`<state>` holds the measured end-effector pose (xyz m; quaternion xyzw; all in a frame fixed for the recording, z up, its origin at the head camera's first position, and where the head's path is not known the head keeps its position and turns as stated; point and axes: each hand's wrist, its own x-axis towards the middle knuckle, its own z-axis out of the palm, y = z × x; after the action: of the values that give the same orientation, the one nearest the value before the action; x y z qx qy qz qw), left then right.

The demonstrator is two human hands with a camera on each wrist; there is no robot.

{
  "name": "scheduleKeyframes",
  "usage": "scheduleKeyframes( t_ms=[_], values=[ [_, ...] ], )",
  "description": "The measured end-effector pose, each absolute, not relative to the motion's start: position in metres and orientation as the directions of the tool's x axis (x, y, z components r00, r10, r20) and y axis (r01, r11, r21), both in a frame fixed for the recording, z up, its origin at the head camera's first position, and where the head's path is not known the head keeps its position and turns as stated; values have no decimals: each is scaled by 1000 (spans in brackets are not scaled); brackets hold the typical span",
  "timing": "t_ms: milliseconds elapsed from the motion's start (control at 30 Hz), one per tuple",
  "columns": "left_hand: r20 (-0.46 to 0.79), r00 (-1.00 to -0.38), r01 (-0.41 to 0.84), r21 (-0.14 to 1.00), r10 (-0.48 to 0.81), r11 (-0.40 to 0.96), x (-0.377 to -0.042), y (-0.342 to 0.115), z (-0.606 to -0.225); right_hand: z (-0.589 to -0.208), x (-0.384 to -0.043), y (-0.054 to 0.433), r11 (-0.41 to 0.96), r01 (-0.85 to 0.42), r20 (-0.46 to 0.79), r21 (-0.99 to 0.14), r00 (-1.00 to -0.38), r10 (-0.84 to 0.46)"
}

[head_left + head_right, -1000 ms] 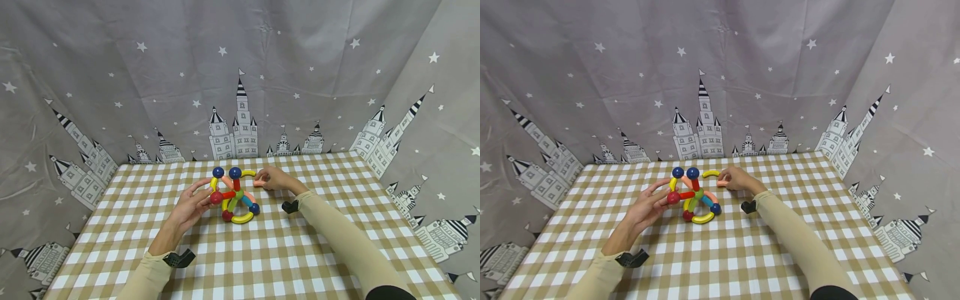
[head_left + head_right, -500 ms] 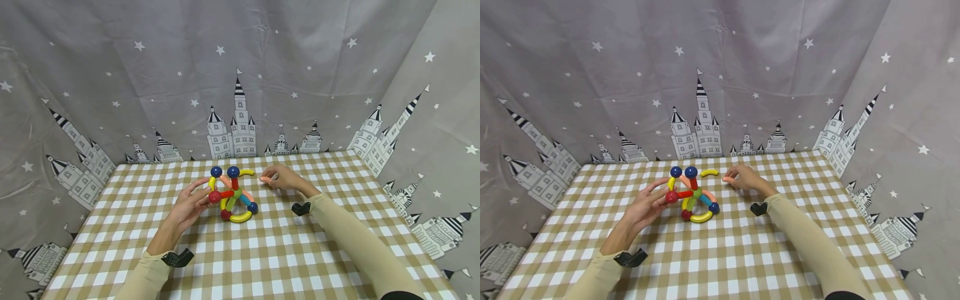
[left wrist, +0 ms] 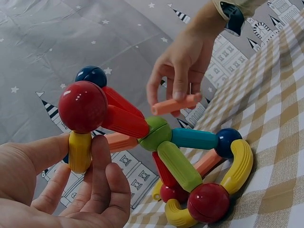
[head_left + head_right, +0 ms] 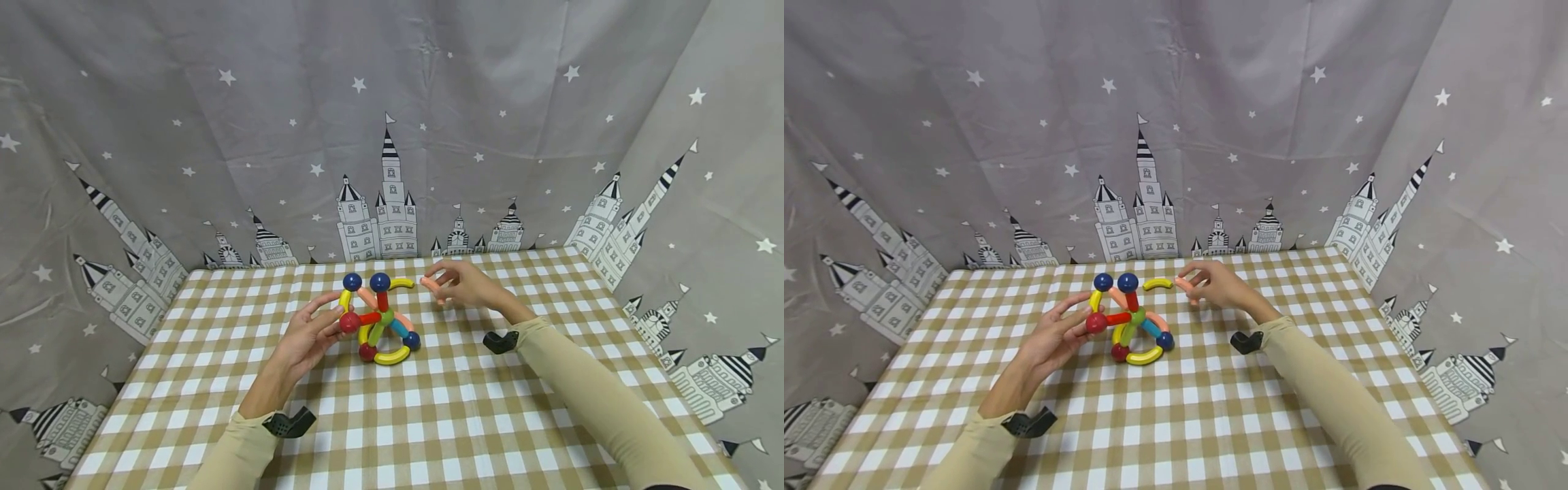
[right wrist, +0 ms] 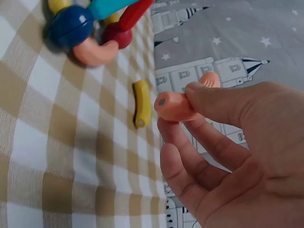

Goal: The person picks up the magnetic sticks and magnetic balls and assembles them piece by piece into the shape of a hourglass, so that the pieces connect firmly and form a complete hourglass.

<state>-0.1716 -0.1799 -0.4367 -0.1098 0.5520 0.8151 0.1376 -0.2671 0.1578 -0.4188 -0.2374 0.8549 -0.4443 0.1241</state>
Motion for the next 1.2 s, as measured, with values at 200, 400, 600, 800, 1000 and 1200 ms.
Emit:
scheduleKeyframes(
  t_ms=[200, 400, 600, 800, 1000, 1200],
  values=[
    [-322, -940, -340, 874, 110, -347, -171, -181, -436, -400, -266, 147, 424, -253, -21, -870, -839, -544],
    [-330, -938, -346, 870, 107, -351, -172, -181, -436, -376, -270, 130, 334, -167, -36, -928, -850, -525],
    [-323, -940, -340, 876, 107, -343, -172, -181, -436, -358, -271, 109, 266, -109, -50, -958, -848, -527],
    [-329, -939, -344, 872, 104, -348, -172, -181, -436, -355, -273, 88, 205, -66, -48, -977, -862, -505],
    [-292, -948, -318, 878, 127, -358, -172, -182, -438, -356, -273, 76, 172, -14, -77, -985, -857, -510],
    [-266, -954, -300, 882, 140, -363, -172, -182, -438, -356, -273, 75, 165, 20, -106, -986, -841, -530]
  ],
)
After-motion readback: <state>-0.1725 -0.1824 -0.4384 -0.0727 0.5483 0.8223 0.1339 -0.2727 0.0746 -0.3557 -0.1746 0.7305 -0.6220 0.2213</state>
